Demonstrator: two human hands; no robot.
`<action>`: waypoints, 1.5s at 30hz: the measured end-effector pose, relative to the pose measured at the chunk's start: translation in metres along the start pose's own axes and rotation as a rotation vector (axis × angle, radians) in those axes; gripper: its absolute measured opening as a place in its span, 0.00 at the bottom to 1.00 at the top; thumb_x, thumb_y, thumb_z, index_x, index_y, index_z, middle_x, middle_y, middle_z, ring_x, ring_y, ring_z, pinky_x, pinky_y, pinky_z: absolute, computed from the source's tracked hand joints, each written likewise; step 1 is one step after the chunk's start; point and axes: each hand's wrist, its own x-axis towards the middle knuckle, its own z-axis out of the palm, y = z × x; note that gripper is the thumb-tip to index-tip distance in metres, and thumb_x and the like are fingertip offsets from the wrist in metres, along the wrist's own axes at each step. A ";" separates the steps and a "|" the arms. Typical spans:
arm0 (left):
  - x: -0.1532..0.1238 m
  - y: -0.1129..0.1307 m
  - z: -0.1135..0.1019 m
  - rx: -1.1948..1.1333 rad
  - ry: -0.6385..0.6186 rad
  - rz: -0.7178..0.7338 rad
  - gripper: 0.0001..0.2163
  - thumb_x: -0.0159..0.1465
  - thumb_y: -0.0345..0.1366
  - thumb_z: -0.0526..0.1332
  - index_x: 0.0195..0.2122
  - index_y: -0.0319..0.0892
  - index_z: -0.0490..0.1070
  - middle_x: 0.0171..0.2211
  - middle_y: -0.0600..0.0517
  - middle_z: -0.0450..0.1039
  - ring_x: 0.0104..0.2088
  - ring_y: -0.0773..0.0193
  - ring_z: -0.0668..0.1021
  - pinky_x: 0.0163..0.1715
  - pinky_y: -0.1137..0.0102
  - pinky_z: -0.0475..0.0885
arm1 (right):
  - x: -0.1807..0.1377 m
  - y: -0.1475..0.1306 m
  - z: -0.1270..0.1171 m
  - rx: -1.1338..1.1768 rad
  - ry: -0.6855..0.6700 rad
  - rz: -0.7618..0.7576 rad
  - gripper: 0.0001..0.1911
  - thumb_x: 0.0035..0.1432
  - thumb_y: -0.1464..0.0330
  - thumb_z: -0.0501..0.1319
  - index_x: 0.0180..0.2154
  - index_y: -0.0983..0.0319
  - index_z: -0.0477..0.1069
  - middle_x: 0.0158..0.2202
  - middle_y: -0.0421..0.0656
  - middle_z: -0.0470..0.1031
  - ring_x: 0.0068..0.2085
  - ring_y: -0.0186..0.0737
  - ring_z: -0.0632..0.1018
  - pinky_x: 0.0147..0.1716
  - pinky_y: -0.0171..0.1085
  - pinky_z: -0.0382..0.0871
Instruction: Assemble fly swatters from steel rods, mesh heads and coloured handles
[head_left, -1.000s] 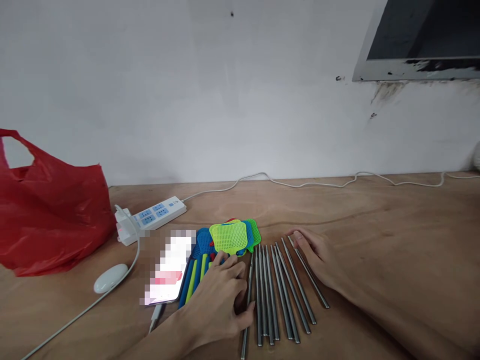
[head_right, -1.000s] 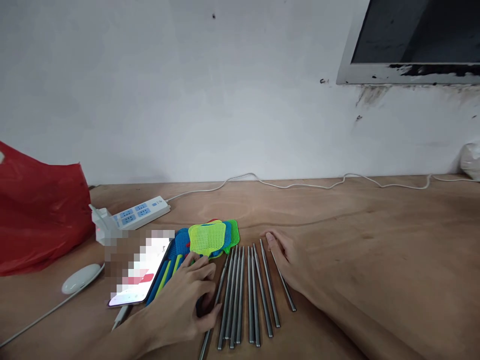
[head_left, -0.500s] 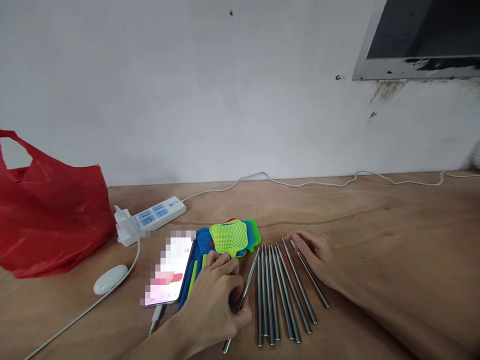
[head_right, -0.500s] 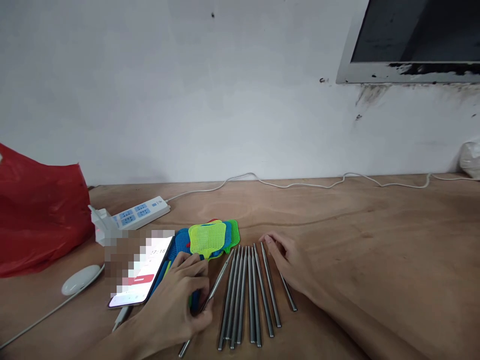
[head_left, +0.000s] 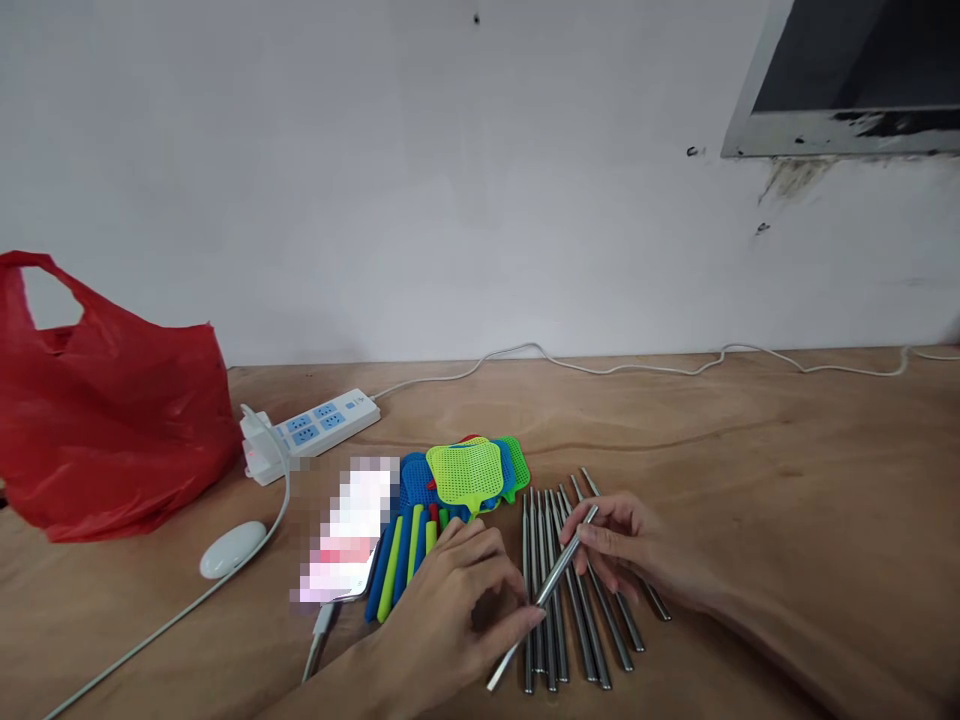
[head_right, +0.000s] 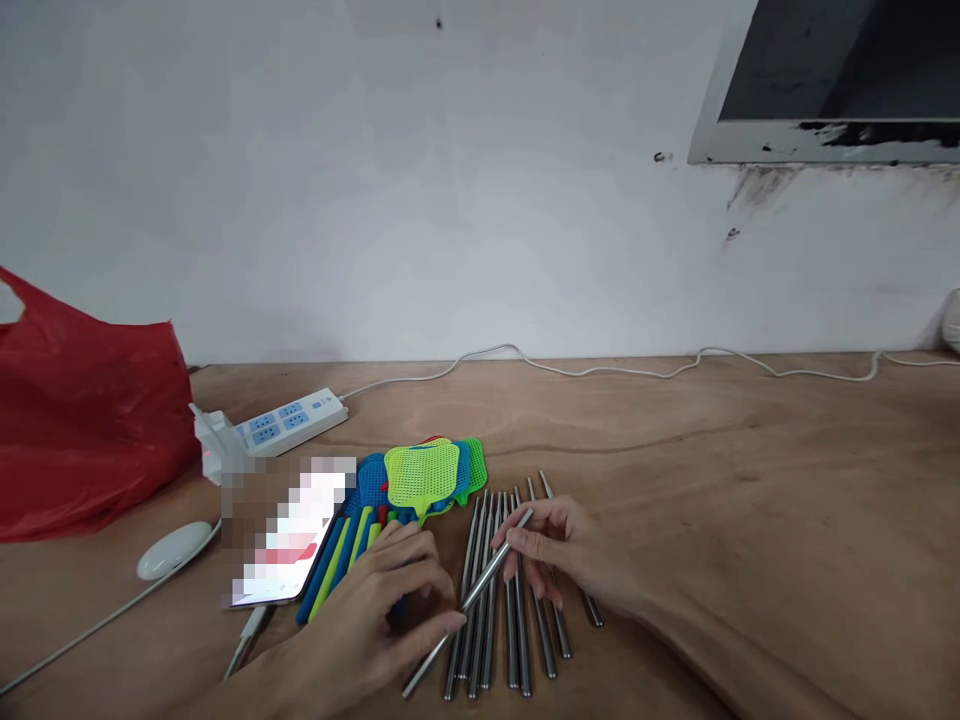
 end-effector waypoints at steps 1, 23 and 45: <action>0.002 -0.002 -0.005 0.032 0.029 -0.006 0.09 0.69 0.40 0.61 0.33 0.43 0.72 0.30 0.53 0.72 0.33 0.61 0.73 0.39 0.65 0.64 | 0.000 0.000 0.000 0.045 0.048 -0.011 0.21 0.53 0.50 0.68 0.33 0.63 0.76 0.23 0.39 0.75 0.17 0.27 0.68 0.13 0.26 0.58; 0.014 -0.055 -0.084 0.469 -0.228 -0.213 0.23 0.55 0.61 0.65 0.36 0.47 0.71 0.24 0.56 0.70 0.25 0.58 0.73 0.25 0.70 0.57 | 0.004 -0.007 -0.008 0.262 0.362 -0.064 0.19 0.52 0.53 0.70 0.29 0.62 0.74 0.17 0.33 0.62 0.16 0.26 0.60 0.14 0.28 0.50; 0.016 -0.062 -0.084 0.439 -0.361 -0.393 0.30 0.53 0.66 0.63 0.42 0.44 0.70 0.30 0.52 0.72 0.32 0.52 0.74 0.28 0.68 0.58 | 0.005 -0.003 -0.010 0.286 0.355 -0.069 0.19 0.52 0.53 0.71 0.30 0.63 0.75 0.17 0.34 0.63 0.16 0.25 0.62 0.14 0.26 0.50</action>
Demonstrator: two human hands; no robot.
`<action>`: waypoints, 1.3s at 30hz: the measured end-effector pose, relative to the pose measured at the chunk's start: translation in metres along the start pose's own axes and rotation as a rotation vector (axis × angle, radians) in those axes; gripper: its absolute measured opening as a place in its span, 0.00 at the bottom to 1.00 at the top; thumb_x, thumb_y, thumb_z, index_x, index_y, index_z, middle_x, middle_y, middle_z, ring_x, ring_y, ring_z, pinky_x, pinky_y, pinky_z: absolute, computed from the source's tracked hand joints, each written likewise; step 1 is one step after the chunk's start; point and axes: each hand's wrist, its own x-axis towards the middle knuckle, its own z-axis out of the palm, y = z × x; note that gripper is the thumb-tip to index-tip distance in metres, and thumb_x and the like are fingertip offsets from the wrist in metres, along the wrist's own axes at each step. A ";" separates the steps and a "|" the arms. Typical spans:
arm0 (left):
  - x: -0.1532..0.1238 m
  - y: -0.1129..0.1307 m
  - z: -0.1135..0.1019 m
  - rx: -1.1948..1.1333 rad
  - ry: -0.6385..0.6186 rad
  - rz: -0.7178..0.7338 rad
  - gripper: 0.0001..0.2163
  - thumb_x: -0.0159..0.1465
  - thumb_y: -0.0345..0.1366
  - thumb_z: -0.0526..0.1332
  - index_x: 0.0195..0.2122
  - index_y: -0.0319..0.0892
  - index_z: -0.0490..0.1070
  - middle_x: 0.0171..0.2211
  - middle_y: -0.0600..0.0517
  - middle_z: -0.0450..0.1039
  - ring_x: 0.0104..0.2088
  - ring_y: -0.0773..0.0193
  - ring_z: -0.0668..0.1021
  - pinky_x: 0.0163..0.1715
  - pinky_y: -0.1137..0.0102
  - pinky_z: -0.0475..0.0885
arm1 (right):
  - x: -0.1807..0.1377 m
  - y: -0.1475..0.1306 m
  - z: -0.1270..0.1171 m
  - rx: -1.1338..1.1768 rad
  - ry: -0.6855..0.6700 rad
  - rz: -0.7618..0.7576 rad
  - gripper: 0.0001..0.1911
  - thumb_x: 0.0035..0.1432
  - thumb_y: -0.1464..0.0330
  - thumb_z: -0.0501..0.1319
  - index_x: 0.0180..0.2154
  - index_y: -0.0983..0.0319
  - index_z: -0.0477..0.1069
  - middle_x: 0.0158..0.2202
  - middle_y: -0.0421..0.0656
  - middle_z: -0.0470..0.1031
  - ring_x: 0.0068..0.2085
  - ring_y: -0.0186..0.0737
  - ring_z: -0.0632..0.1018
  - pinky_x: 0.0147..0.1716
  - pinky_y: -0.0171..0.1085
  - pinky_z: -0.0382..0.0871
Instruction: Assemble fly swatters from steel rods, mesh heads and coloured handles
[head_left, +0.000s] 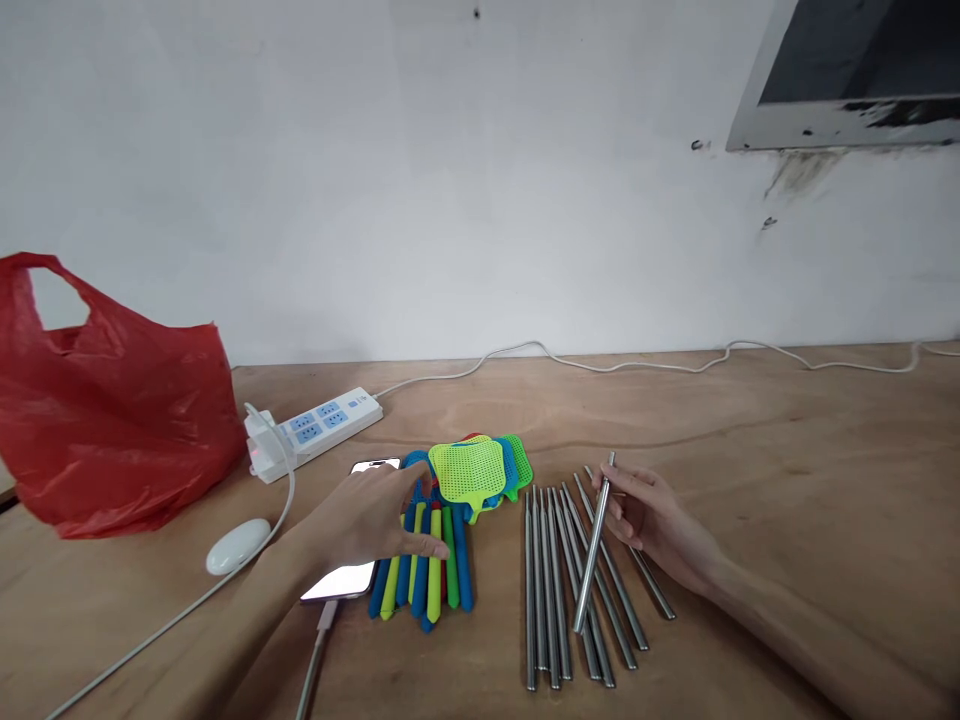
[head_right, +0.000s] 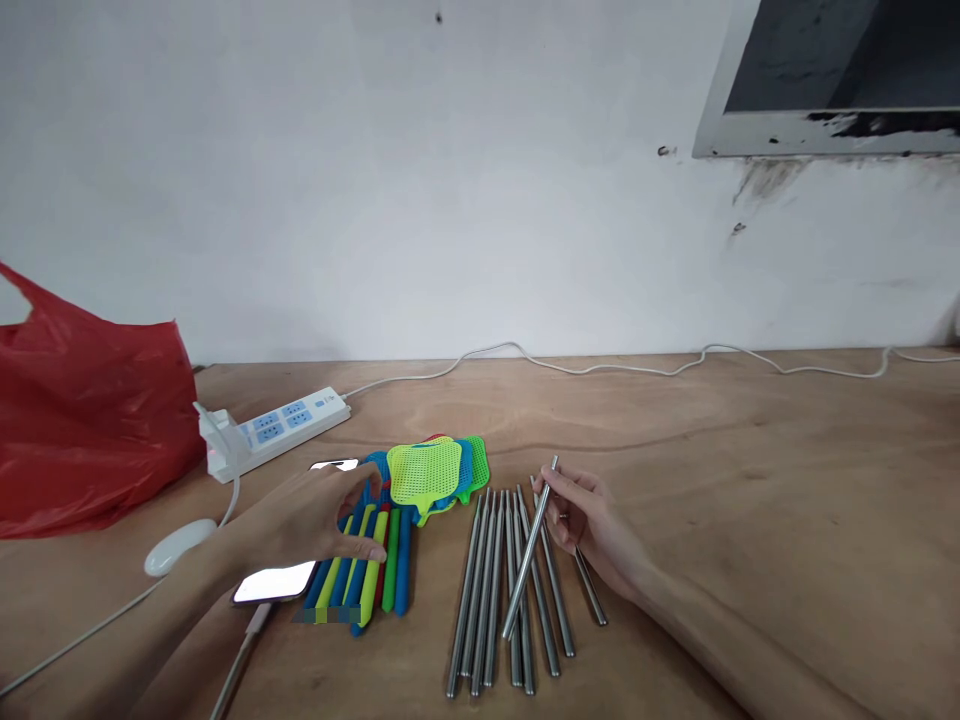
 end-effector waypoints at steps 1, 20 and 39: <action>-0.001 -0.001 0.000 -0.007 -0.011 -0.004 0.31 0.51 0.67 0.64 0.42 0.44 0.70 0.30 0.52 0.72 0.32 0.52 0.74 0.28 0.68 0.58 | 0.000 0.000 0.000 0.002 0.000 0.000 0.19 0.52 0.53 0.71 0.29 0.63 0.75 0.17 0.34 0.63 0.16 0.25 0.62 0.14 0.26 0.51; -0.006 -0.005 -0.002 -0.140 -0.089 0.020 0.25 0.49 0.57 0.72 0.35 0.44 0.67 0.29 0.57 0.68 0.29 0.60 0.68 0.27 0.71 0.55 | 0.000 -0.003 0.004 0.022 -0.009 0.005 0.20 0.49 0.53 0.73 0.29 0.63 0.75 0.17 0.34 0.65 0.16 0.24 0.62 0.13 0.25 0.51; -0.009 0.017 0.003 -0.927 -0.020 0.244 0.14 0.60 0.41 0.69 0.39 0.45 0.65 0.28 0.59 0.68 0.29 0.67 0.72 0.34 0.70 0.72 | -0.002 -0.003 0.005 0.063 0.000 0.022 0.19 0.50 0.53 0.72 0.30 0.63 0.76 0.18 0.34 0.63 0.17 0.25 0.60 0.14 0.26 0.50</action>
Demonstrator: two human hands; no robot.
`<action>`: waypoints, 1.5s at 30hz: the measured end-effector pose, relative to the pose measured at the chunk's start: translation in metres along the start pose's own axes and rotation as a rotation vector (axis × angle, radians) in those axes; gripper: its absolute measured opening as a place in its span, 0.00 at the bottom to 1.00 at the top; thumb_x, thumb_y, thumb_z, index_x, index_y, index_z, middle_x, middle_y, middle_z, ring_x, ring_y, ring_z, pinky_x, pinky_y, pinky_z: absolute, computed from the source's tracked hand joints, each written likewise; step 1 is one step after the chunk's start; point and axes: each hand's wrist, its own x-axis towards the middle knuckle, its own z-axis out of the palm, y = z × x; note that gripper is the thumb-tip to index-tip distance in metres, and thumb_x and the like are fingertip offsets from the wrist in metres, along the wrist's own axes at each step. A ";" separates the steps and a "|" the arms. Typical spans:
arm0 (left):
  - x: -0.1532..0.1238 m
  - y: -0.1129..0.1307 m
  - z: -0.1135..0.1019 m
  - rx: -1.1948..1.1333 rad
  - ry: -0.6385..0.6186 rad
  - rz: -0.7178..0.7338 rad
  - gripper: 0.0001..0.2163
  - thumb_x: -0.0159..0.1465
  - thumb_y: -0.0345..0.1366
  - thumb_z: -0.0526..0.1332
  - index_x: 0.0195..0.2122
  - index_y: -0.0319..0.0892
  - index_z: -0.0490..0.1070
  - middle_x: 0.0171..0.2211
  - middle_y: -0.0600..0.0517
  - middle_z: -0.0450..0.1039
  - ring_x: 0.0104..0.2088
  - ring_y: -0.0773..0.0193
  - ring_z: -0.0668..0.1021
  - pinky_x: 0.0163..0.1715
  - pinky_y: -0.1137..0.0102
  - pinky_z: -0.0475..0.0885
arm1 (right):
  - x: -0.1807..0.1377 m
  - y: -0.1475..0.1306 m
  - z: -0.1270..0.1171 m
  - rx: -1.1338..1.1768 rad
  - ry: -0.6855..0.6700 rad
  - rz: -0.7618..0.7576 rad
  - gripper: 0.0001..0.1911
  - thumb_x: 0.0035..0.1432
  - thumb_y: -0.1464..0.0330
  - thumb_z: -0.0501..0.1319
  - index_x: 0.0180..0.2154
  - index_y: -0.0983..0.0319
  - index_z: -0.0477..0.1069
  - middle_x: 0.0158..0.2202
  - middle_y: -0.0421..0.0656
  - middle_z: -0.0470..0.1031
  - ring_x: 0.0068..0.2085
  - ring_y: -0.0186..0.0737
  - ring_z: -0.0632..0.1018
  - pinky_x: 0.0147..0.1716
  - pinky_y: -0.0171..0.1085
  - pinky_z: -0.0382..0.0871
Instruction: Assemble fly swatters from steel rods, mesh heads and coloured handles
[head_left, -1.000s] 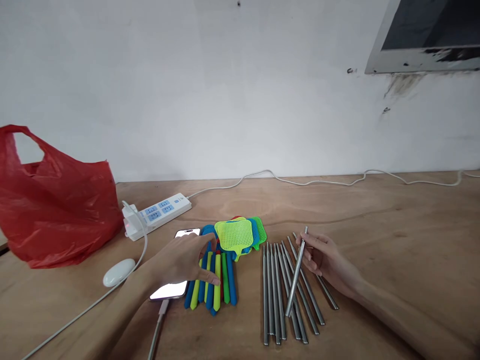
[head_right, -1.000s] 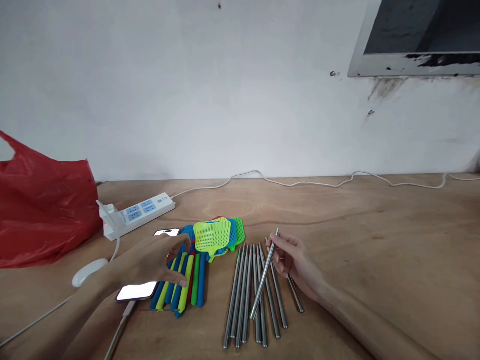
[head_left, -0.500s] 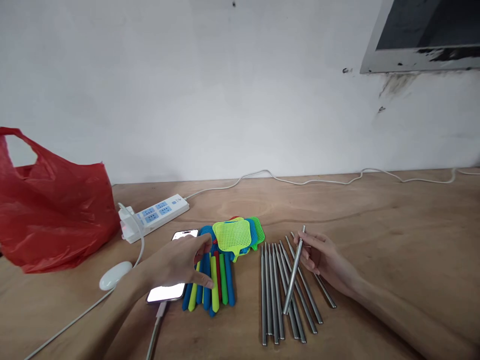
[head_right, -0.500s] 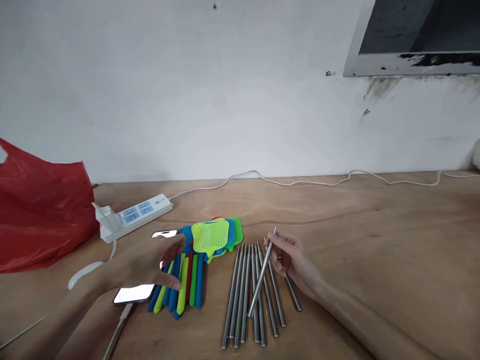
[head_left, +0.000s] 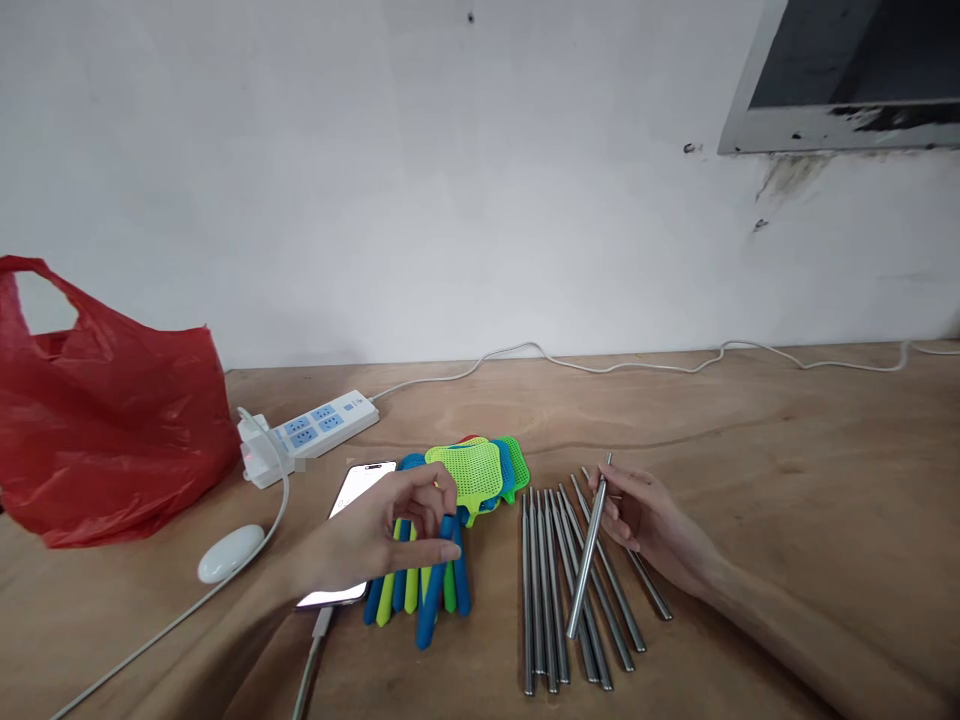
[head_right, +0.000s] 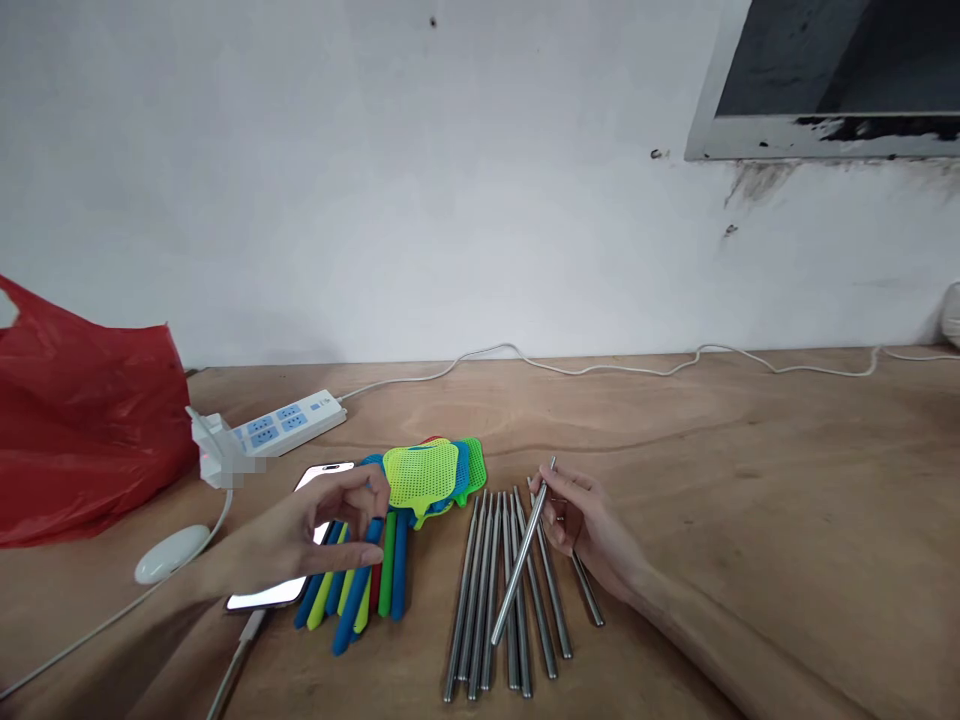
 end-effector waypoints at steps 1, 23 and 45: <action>0.002 0.000 0.007 -0.062 0.030 0.003 0.16 0.58 0.40 0.70 0.42 0.45 0.66 0.29 0.59 0.69 0.30 0.66 0.74 0.34 0.69 0.72 | 0.000 -0.001 0.000 0.012 0.007 0.002 0.19 0.50 0.53 0.72 0.30 0.63 0.76 0.18 0.34 0.63 0.17 0.24 0.60 0.14 0.26 0.50; 0.010 0.001 0.070 0.208 0.149 0.098 0.14 0.69 0.44 0.59 0.28 0.42 0.72 0.28 0.53 0.74 0.30 0.63 0.74 0.33 0.69 0.66 | -0.003 0.001 0.003 0.012 0.148 -0.164 0.19 0.47 0.53 0.74 0.32 0.61 0.79 0.23 0.38 0.72 0.20 0.28 0.65 0.16 0.29 0.55; 0.008 -0.004 0.070 0.206 0.130 0.083 0.16 0.69 0.46 0.56 0.30 0.41 0.71 0.23 0.58 0.61 0.23 0.68 0.62 0.24 0.72 0.55 | -0.006 0.010 -0.002 -0.262 -0.136 -0.158 0.18 0.51 0.53 0.71 0.34 0.61 0.83 0.26 0.46 0.81 0.19 0.33 0.72 0.14 0.30 0.62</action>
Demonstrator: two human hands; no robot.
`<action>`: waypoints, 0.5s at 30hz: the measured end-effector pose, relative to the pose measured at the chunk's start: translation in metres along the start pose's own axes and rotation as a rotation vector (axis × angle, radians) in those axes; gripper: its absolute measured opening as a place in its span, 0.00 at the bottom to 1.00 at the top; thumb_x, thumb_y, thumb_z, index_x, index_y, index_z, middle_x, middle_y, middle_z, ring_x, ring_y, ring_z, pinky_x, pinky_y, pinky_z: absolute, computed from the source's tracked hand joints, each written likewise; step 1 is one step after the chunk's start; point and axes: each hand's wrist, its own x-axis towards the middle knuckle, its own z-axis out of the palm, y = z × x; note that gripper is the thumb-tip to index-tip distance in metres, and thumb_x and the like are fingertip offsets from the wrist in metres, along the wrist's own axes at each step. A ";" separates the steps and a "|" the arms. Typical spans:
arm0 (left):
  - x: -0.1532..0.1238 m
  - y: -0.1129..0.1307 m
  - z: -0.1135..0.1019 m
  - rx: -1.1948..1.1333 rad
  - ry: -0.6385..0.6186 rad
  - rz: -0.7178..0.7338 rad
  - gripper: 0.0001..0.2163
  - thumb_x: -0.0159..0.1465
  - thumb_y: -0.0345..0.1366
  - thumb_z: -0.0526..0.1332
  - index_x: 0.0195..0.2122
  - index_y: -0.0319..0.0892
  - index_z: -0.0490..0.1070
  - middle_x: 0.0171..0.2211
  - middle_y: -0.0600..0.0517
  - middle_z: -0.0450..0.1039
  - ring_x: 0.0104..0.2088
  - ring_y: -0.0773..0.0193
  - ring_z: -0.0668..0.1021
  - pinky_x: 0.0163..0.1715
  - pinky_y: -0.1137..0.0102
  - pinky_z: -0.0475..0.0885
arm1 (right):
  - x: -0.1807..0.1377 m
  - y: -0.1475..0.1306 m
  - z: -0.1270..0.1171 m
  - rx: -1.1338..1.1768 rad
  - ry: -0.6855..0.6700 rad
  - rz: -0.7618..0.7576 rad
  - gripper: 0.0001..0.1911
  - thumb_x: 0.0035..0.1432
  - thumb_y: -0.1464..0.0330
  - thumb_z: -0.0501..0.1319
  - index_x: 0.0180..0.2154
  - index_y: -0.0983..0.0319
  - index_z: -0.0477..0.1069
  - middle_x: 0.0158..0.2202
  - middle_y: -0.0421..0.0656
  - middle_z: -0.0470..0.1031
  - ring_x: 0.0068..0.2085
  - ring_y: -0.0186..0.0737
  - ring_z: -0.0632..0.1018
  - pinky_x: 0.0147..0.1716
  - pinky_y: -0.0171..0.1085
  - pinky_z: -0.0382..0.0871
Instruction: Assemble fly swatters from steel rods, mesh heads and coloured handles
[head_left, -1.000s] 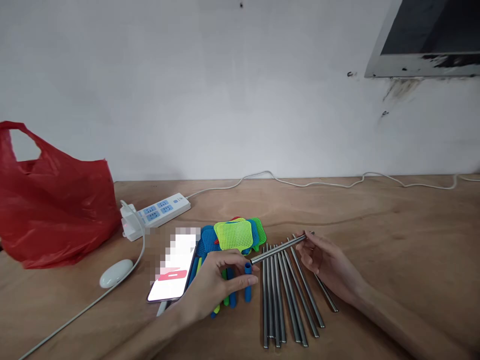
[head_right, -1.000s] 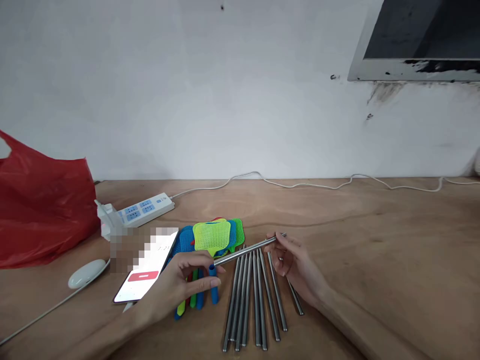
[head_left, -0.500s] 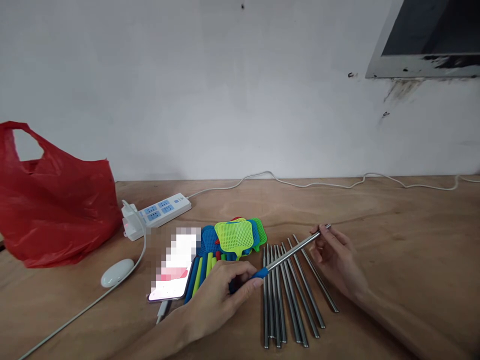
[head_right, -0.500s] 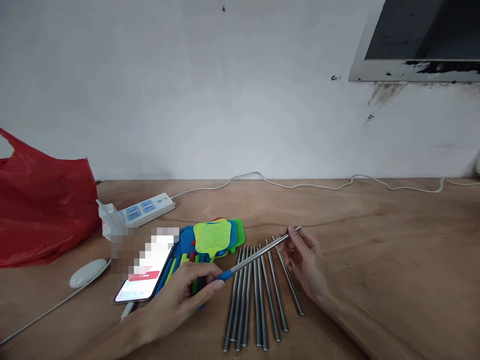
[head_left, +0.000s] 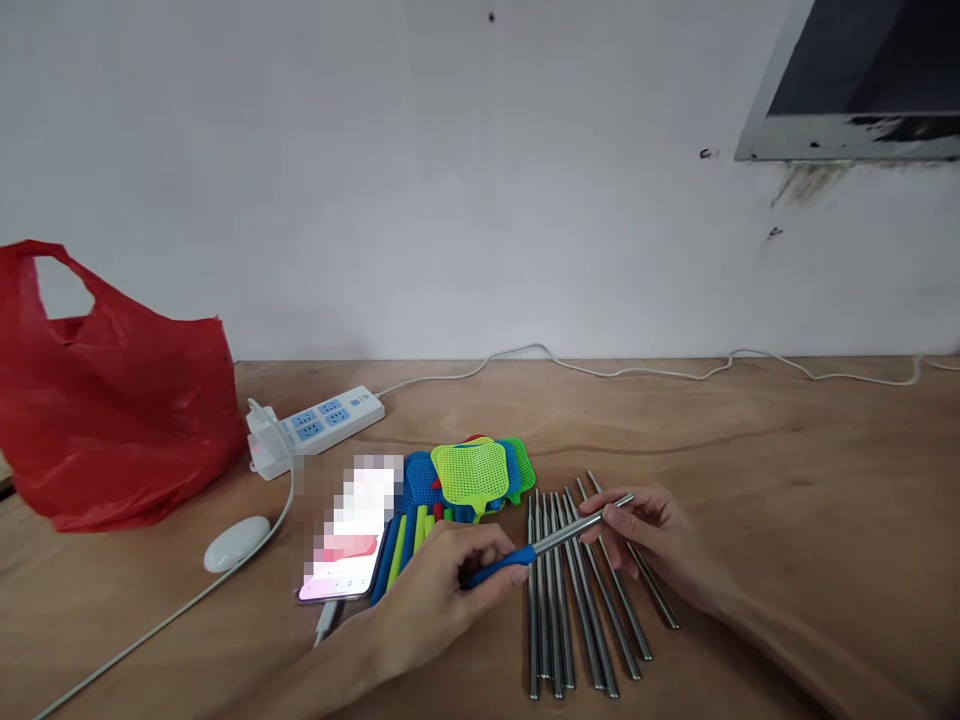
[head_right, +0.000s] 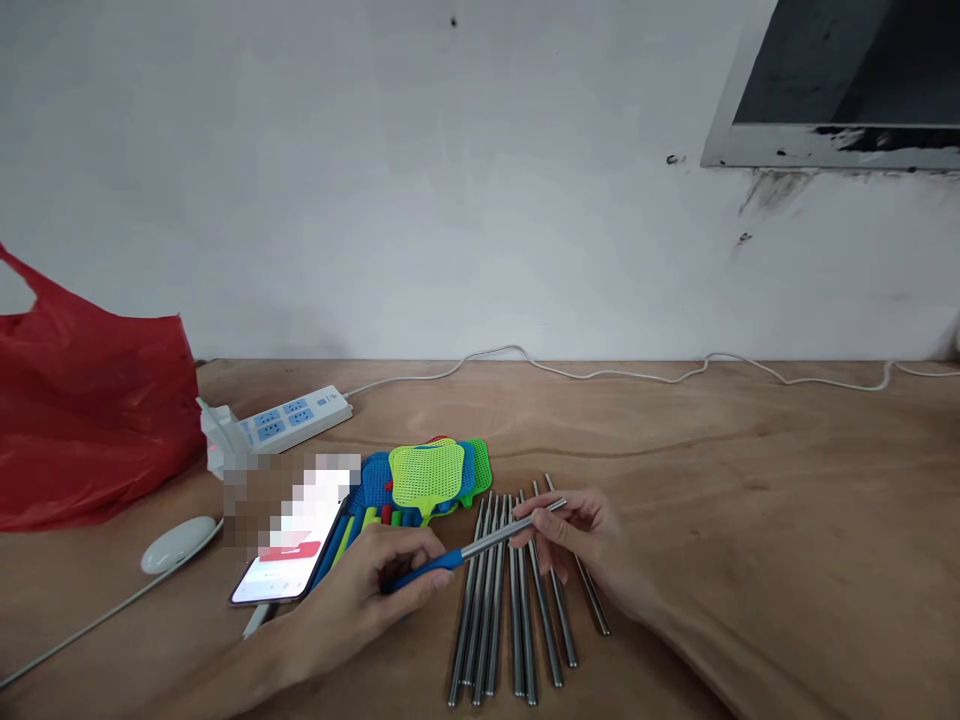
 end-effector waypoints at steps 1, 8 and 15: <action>0.000 0.000 0.000 -0.001 -0.003 -0.002 0.16 0.69 0.46 0.56 0.30 0.41 0.72 0.22 0.57 0.62 0.23 0.68 0.62 0.24 0.72 0.54 | 0.000 0.001 -0.001 0.002 -0.018 0.007 0.18 0.51 0.53 0.71 0.35 0.61 0.83 0.26 0.47 0.81 0.19 0.33 0.73 0.14 0.30 0.63; 0.000 0.003 0.002 0.013 0.016 0.027 0.16 0.70 0.45 0.57 0.30 0.41 0.71 0.22 0.58 0.62 0.23 0.68 0.63 0.24 0.71 0.56 | -0.002 0.002 0.006 0.033 -0.092 0.025 0.18 0.53 0.53 0.70 0.36 0.61 0.82 0.26 0.46 0.81 0.20 0.33 0.74 0.16 0.30 0.65; -0.002 0.004 -0.011 0.213 0.192 0.172 0.10 0.73 0.38 0.52 0.44 0.43 0.72 0.43 0.48 0.75 0.46 0.56 0.74 0.48 0.62 0.67 | 0.001 -0.003 0.011 0.176 0.083 0.070 0.20 0.50 0.51 0.72 0.31 0.62 0.80 0.20 0.40 0.73 0.19 0.29 0.70 0.15 0.27 0.61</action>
